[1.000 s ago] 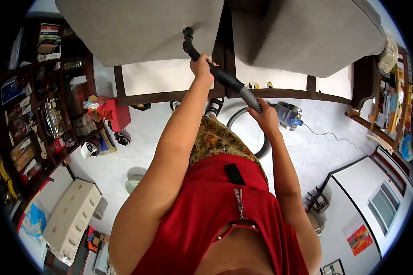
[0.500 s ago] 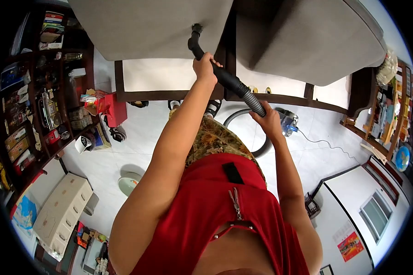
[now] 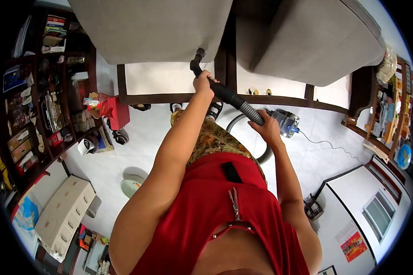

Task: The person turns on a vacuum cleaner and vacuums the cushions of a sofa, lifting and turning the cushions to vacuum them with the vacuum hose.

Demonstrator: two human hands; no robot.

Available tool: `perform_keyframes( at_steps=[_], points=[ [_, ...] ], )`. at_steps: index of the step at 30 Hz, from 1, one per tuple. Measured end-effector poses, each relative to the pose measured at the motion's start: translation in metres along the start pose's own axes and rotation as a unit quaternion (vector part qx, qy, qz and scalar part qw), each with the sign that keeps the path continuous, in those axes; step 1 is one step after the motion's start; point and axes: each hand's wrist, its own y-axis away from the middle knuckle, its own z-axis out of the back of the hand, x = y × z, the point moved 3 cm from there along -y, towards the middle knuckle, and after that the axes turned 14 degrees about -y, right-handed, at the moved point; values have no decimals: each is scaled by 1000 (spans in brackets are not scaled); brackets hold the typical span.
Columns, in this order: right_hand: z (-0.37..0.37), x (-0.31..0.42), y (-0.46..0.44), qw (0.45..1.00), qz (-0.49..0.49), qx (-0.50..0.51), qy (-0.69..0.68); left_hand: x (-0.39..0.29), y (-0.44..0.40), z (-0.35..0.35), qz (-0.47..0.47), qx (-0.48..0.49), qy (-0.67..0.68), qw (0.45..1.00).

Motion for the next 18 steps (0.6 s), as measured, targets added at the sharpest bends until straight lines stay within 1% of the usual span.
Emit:
perform_keyframes(
  at_steps=[2,5,8,9,10,13,15,17,18],
  points=[
    [-2,1,1,1000,12,16,13,-13,24,4,-30,25,-5,999],
    [-10,9,-7,997,69,10,-13,-45,48,1,-82,53,-4,995],
    [-14,27,-24,997,75,-1,-9,-66,23,-4,-67,61,19,996],
    [-13,34,-27,997,76,-5,-9,-69,18,-9,-33,61,12,998],
    [-12,41,-27,998,68,-17,5,-69,10,-12,-28,69,11,997],
    [-9,28,-25,995,60,-72,24,-54,-12,-28,-28,65,11,997],
    [-4,24,-19,998,33,-61,13,-37,-21,-34,-8,71,21,997],
    [0,22,-14,998,21,-57,20,-32,-4,-35,-18,86,3,996],
    [0,19,-11,997,29,-55,41,-30,2,-32,1,77,-5,997]
  ],
)
